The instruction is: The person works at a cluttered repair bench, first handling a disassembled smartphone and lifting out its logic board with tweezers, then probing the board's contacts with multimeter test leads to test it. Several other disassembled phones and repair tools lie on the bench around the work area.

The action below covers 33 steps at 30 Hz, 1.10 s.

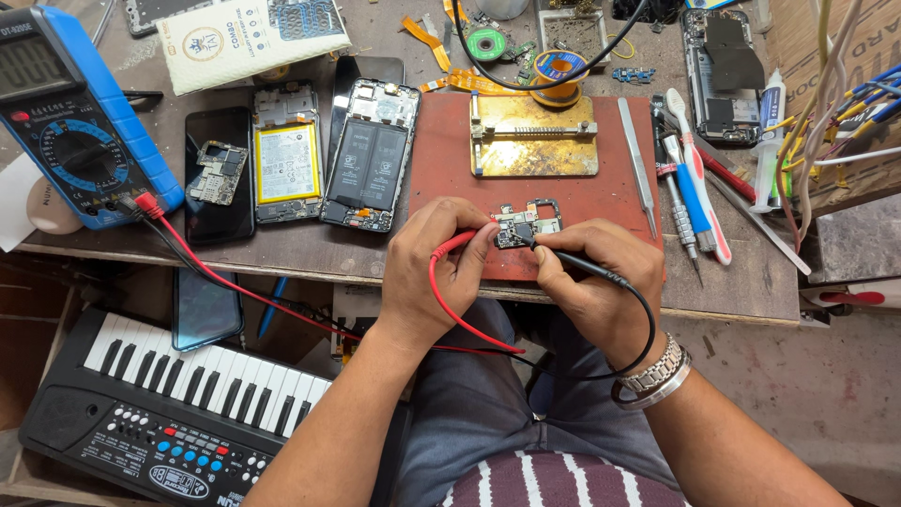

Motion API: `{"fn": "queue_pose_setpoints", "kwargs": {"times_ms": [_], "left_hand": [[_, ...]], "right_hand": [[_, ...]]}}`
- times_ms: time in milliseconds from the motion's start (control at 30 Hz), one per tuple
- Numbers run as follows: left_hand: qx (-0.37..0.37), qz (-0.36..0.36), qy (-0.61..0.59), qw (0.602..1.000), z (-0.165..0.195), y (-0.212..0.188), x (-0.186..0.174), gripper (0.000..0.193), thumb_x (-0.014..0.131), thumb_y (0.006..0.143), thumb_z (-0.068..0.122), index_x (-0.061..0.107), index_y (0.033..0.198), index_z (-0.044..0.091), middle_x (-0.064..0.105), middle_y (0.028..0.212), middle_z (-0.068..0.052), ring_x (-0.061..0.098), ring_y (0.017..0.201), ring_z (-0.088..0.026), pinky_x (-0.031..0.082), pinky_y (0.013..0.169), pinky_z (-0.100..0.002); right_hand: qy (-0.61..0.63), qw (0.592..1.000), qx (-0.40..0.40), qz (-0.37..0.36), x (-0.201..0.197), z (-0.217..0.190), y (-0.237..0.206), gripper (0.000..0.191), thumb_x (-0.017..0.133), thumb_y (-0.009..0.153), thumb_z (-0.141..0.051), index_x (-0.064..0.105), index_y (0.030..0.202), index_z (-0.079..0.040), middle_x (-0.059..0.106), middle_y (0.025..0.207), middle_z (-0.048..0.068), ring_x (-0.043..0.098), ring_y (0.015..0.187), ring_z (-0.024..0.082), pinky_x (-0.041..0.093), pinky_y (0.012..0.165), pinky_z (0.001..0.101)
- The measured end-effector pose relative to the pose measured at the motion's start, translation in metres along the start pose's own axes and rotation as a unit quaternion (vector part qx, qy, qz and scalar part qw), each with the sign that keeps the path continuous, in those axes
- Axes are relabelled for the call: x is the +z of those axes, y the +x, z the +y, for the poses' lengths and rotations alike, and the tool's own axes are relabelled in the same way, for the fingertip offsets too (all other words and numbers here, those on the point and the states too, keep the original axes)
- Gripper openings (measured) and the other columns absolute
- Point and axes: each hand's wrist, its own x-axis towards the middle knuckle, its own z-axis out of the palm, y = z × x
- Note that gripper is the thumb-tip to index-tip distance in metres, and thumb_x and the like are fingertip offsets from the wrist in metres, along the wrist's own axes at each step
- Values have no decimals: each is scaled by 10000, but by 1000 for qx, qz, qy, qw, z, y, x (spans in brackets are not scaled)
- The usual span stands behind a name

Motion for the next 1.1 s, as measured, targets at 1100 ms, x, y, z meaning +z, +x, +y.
{"fn": "queue_pose_setpoints", "kwargs": {"times_ms": [1100], "left_hand": [[2,-3,3,1000,-1,0,-1,128,732,968,90,612,955,46,687,905,-95,698,821,-282,547,724,-371]], "right_hand": [[-6,1000,2,2,0,0,0,111,785,840,-49,774,948,-24,735,850,85,728,733,166,556,653,277]]}}
